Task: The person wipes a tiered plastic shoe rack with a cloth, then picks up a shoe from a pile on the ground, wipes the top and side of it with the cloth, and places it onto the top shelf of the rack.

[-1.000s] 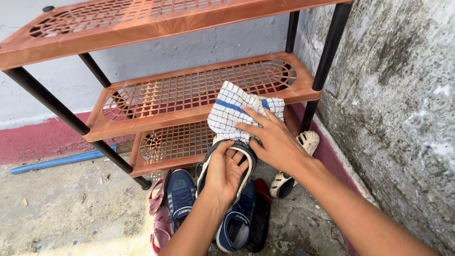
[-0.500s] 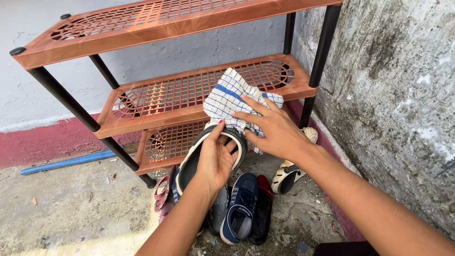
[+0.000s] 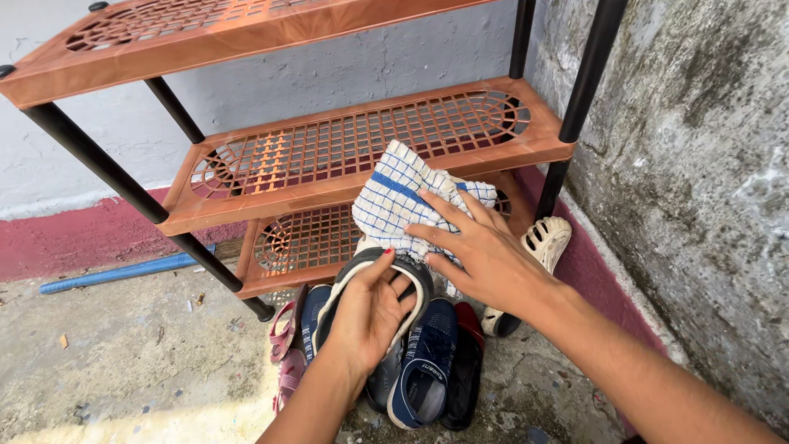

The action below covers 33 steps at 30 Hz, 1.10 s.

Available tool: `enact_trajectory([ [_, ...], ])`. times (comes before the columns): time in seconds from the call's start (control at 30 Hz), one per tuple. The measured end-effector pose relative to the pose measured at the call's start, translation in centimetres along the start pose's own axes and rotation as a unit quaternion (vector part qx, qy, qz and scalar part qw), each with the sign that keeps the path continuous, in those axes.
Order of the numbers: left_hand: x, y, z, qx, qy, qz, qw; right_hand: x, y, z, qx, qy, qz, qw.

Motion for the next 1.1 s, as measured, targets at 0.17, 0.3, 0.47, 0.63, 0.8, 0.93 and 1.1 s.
enact_trajectory([
  [0.17, -1.4, 0.4, 0.9, 0.041, -0.016, -0.019, 0.999, 1.0, -2.0, 0.8, 0.009, -0.003, 0.051, 0.999],
  [0.3, -1.0, 1.7, -0.3, -0.019, 0.028, -0.032, 0.999, 1.1, -3.8, 0.9, 0.064, -0.031, 0.025, 0.997],
  [0.47, -1.2, 2.0, -0.6, -0.024, 0.009, -0.061, 0.998, 3.6, -3.7, 1.8, 0.001, 0.044, 0.041, 0.998],
  [0.63, -1.3, 0.0, -1.2, 0.002, 0.003, -0.1, 0.995, 3.5, -2.6, 1.8, -0.049, 0.034, 0.03, 0.998],
  [0.8, -0.2, -0.7, -1.4, -0.045, 0.031, -0.092, 0.994, 2.8, -1.7, 1.2, -0.049, 0.037, 0.036, 0.997],
  [0.93, 0.7, -1.4, -1.1, -0.037, 0.046, -0.088, 0.994, 1.9, -1.2, 0.5, -0.03, 0.024, 0.03, 0.999],
  [1.1, 1.3, -2.0, -0.9, -0.042, 0.058, -0.039, 0.997, 1.3, -0.5, 0.2, -0.025, 0.027, 0.015, 0.999],
])
Point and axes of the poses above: each hand's wrist, its own z-axis towards the middle knuckle, its own y-axis out of the back of the hand, x = y × z, the point moved 9 cm from there along z, towards the middle knuckle, and after that the axes turned 13 degrees about -x, right-handed, at the moved point
